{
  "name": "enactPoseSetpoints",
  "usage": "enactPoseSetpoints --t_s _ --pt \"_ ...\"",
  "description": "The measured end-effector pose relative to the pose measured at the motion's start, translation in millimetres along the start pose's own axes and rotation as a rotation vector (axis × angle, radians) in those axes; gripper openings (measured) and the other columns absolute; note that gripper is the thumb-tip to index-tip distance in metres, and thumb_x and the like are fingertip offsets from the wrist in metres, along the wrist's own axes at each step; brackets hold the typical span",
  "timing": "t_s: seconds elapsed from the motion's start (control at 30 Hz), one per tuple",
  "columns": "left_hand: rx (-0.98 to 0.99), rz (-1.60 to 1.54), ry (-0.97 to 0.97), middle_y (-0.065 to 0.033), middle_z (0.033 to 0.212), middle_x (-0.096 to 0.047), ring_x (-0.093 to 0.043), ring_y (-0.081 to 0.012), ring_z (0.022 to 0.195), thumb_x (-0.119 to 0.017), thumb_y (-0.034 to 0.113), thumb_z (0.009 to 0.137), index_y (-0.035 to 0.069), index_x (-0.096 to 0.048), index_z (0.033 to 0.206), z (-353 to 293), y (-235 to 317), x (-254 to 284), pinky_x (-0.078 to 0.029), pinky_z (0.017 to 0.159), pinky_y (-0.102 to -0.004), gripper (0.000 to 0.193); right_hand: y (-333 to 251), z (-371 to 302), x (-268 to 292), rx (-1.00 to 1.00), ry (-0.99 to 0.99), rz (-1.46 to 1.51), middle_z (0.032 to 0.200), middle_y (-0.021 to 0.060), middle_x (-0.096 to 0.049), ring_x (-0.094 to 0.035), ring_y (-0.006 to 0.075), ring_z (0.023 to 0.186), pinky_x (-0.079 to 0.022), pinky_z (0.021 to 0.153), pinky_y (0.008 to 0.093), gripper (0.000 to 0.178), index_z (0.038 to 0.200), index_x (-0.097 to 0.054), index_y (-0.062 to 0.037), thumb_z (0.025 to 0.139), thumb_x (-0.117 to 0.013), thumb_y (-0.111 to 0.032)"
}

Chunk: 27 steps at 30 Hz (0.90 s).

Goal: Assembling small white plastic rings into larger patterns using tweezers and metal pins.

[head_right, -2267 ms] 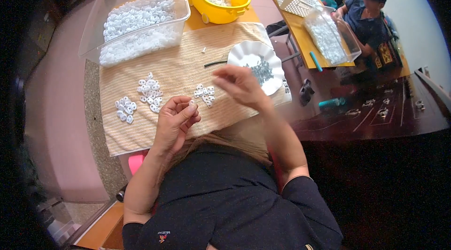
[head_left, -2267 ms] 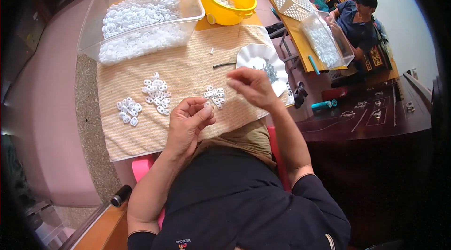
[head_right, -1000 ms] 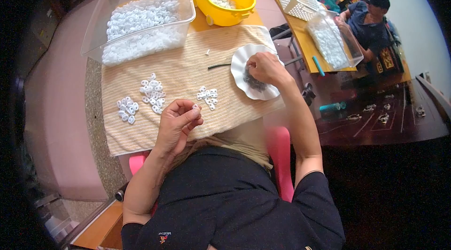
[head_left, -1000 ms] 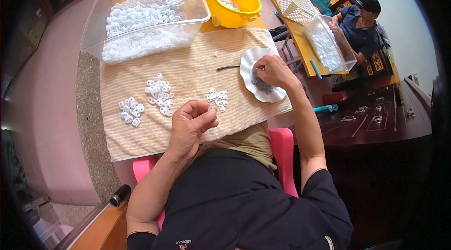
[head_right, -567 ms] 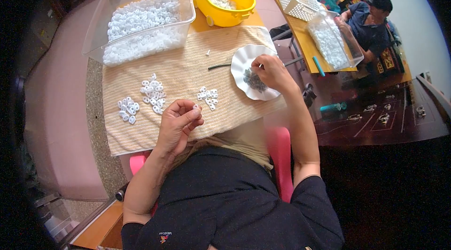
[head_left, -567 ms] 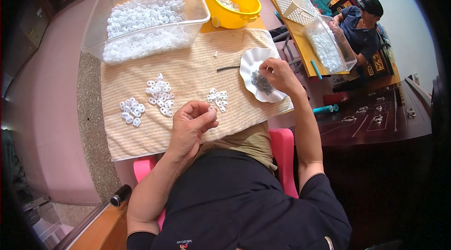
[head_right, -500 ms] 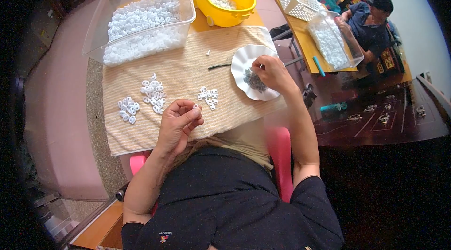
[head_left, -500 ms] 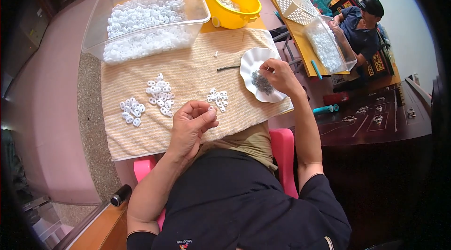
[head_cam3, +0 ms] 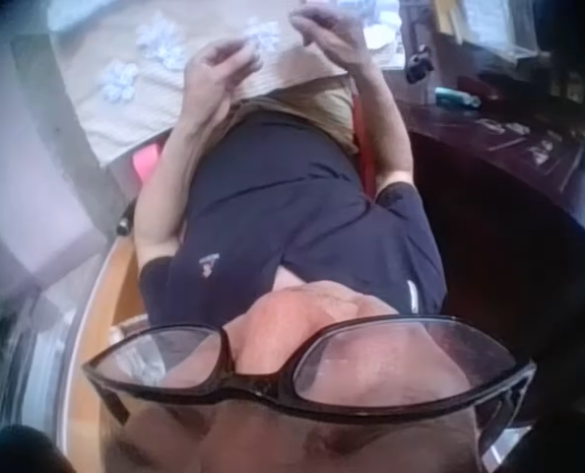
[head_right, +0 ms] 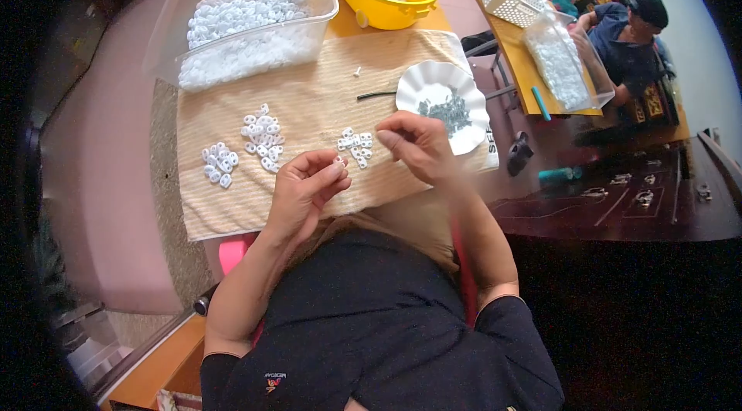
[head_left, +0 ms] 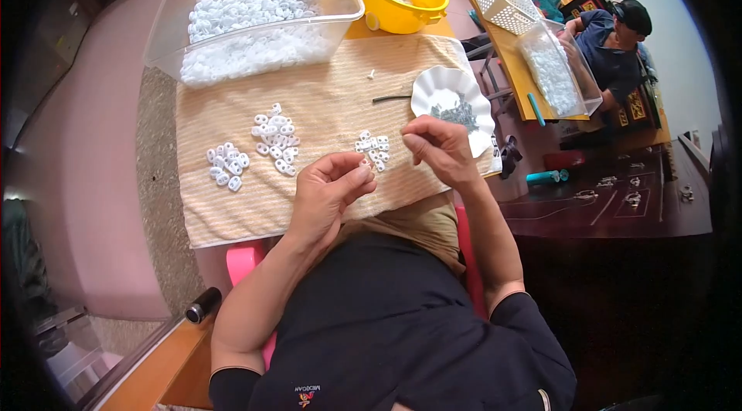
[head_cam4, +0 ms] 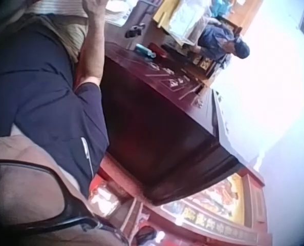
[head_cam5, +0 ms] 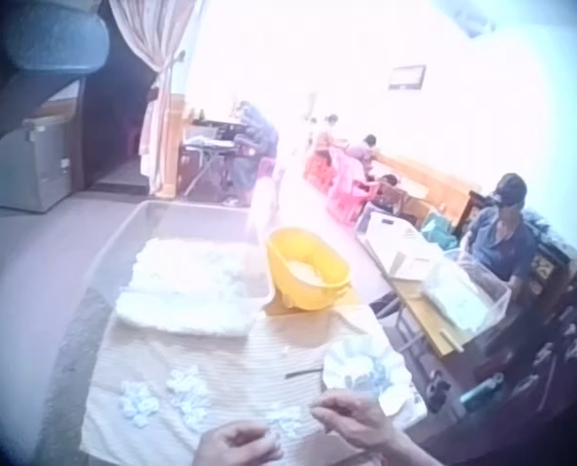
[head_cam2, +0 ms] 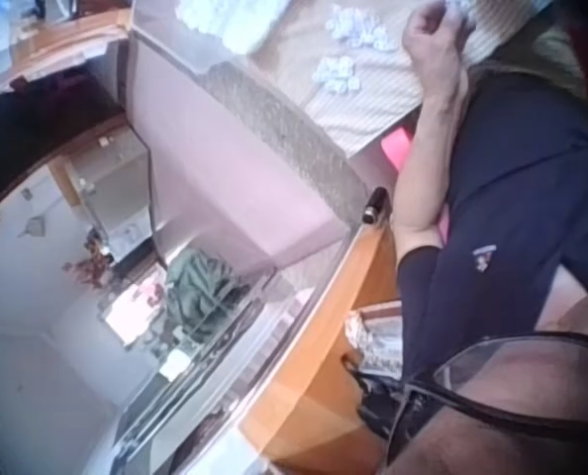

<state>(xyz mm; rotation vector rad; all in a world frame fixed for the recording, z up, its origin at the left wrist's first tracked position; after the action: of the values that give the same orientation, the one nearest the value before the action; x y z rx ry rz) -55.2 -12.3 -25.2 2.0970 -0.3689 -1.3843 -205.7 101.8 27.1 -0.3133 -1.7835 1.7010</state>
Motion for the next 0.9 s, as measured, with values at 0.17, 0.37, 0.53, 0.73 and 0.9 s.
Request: enactPoseSetpoints --t_s 0.17,0.37,0.53,0.73,0.9 --pt "0.012 -0.004 -0.006 -0.0105 0.095 -0.066 -0.066 -0.0156 0.085 -0.063 -0.001 0.086 -0.001 -0.061 0.104 0 1 -1 -0.058 0.079 -0.0277 0.018 3 -6 -30 -0.027 -0.103 0.117 0.085 0.0047 -0.061 -0.056 0.0072 0.065 -0.048 0.057 0.0205 0.014 0.097 -0.064 0.0055 0.091 -0.062 -0.007" --pt "0.006 -0.009 -0.011 -0.0094 0.094 -0.066 -0.066 -0.0154 0.083 -0.064 0.001 0.086 -0.001 -0.061 0.104 -1 1 0 -0.058 0.078 -0.0271 0.018 5 -8 -43 0.001 -0.132 0.208 0.086 0.0059 -0.062 -0.058 0.0084 0.066 -0.049 0.058 0.0218 0.013 0.096 -0.063 0.0056 0.091 -0.061 -0.006" --pt "0.018 -0.010 -0.022 -0.0091 0.091 -0.067 -0.067 -0.0155 0.080 -0.065 0.001 0.086 -0.001 -0.061 0.103 -2 3 -2 -0.058 0.076 -0.0265 0.018 4 -9 -48 0.005 -0.136 0.245 0.086 0.0070 -0.062 -0.058 0.0094 0.067 -0.050 0.058 0.0224 0.012 0.095 -0.063 0.0058 0.091 -0.060 -0.005" --pt "0.017 -0.018 -0.036 -0.0098 0.090 -0.067 -0.067 -0.0156 0.080 -0.065 0.001 0.086 -0.001 -0.061 0.103 -1 2 -2 -0.057 0.076 -0.0268 0.018 6 -9 -49 0.026 -0.126 0.287 0.088 0.0090 -0.061 -0.058 0.0104 0.066 -0.050 0.058 0.0224 0.012 0.095 -0.063 0.0059 0.091 -0.060 -0.005" --pt "0.010 -0.027 -0.040 -0.0099 0.090 -0.067 -0.066 -0.0157 0.080 -0.065 0.001 0.086 -0.002 -0.061 0.103 0 1 -1 -0.057 0.076 -0.0269 0.018 9 -10 -49 0.004 -0.100 0.291 0.082 0.0046 -0.064 -0.059 0.0080 0.068 -0.050 0.060 0.0216 0.012 0.095 -0.065 0.0041 0.090 -0.062 -0.006"
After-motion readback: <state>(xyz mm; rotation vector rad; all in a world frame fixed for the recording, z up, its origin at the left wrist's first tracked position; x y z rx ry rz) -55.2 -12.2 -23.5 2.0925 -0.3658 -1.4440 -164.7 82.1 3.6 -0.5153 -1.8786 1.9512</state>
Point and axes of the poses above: each hand's wrist, its own z-axis towards the middle knuckle, its own x-axis out of the back of the hand, y = z × x, the point moved 6 cm from there along z, towards the middle knuckle
